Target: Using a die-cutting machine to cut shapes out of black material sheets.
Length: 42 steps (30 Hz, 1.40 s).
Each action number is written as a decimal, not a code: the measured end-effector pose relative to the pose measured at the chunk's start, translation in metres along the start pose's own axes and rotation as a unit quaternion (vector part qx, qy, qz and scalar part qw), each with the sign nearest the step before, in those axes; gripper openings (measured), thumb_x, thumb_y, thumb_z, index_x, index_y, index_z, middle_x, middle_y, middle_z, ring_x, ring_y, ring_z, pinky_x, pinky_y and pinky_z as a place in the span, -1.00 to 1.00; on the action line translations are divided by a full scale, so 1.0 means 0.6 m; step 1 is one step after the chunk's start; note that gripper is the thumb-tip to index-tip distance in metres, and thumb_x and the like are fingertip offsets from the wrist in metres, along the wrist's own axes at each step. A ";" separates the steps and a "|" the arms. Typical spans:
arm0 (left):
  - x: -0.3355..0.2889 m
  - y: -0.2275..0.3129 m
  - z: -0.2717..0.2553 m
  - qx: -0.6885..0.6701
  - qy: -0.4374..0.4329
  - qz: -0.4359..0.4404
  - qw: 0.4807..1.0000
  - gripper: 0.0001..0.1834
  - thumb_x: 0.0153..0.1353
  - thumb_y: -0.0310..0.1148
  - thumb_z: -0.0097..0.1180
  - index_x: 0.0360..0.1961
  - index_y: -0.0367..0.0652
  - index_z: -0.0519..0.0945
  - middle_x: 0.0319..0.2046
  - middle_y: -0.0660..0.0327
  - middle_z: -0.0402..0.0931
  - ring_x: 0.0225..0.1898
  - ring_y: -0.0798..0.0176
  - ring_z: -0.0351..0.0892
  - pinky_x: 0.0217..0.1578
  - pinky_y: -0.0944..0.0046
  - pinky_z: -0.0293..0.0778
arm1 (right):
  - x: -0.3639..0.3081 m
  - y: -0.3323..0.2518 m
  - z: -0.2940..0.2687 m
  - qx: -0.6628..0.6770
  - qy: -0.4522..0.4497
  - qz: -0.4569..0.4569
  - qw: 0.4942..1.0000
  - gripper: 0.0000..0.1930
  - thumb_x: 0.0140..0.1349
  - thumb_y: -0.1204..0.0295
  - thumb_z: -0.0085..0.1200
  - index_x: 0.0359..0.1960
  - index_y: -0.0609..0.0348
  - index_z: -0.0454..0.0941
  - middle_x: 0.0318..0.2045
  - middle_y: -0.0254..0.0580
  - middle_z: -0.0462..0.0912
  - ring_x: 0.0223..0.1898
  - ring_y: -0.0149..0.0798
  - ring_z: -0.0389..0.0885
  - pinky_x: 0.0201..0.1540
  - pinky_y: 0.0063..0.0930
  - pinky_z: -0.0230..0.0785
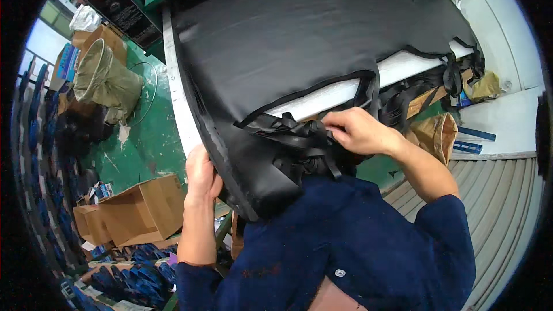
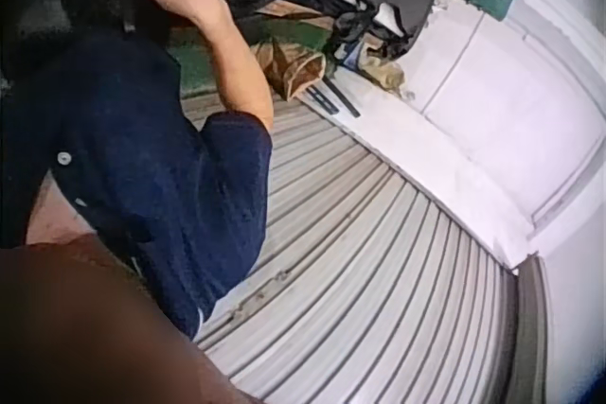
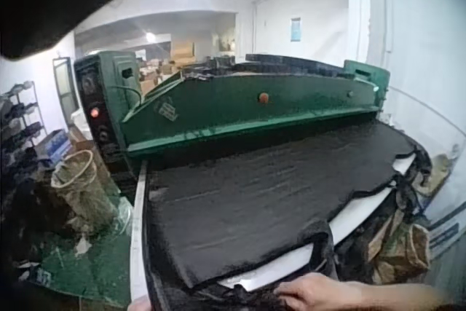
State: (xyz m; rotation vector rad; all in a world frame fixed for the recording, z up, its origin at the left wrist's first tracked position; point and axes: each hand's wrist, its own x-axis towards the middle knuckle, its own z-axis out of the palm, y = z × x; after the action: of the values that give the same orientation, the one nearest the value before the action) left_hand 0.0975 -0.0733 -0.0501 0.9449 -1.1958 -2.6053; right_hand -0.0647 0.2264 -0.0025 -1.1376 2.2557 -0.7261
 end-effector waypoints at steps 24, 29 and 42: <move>-0.016 0.021 0.015 -0.072 -0.057 0.014 0.996 -0.68 0.49 -0.32 -0.20 -0.20 -0.25 0.59 -0.47 0.24 0.62 -0.73 0.51 0.26 -0.70 0.50 0.20 | 0.127 -0.037 0.138 0.110 0.206 -0.177 0.956 -0.54 0.31 0.55 0.01 0.26 0.28 0.40 0.16 0.18 0.51 0.12 0.09 0.53 0.21 -0.21 0.37; 0.004 0.010 -0.019 -0.069 -0.038 0.010 0.997 -0.70 0.48 -0.27 -0.12 -0.20 -0.23 0.59 -0.49 0.23 0.62 -0.75 0.48 0.34 -0.76 0.49 0.22 | 0.160 -0.055 0.115 0.035 0.349 -0.212 0.912 -0.63 0.11 0.68 0.17 0.01 0.29 0.57 -0.13 0.01 0.67 -0.13 0.00 0.62 -0.07 -0.26 0.50; 0.047 0.014 -0.004 -0.094 -0.068 -0.046 0.992 -0.74 0.42 -0.35 -0.14 -0.19 -0.24 0.58 -0.41 0.21 0.64 -0.66 0.44 0.44 -0.70 0.48 0.31 | 0.192 -0.043 0.110 -0.043 0.362 -0.223 0.904 -0.73 -0.05 0.64 0.26 -0.25 0.20 0.59 -0.32 -0.15 0.60 -0.24 -0.05 0.55 -0.17 -0.25 0.42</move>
State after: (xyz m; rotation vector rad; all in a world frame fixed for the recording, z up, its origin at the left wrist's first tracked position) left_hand 0.0752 -0.0906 -0.0591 0.8162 -0.9305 -2.8351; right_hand -0.0680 0.1024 -0.0566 -1.6638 2.6442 -1.4395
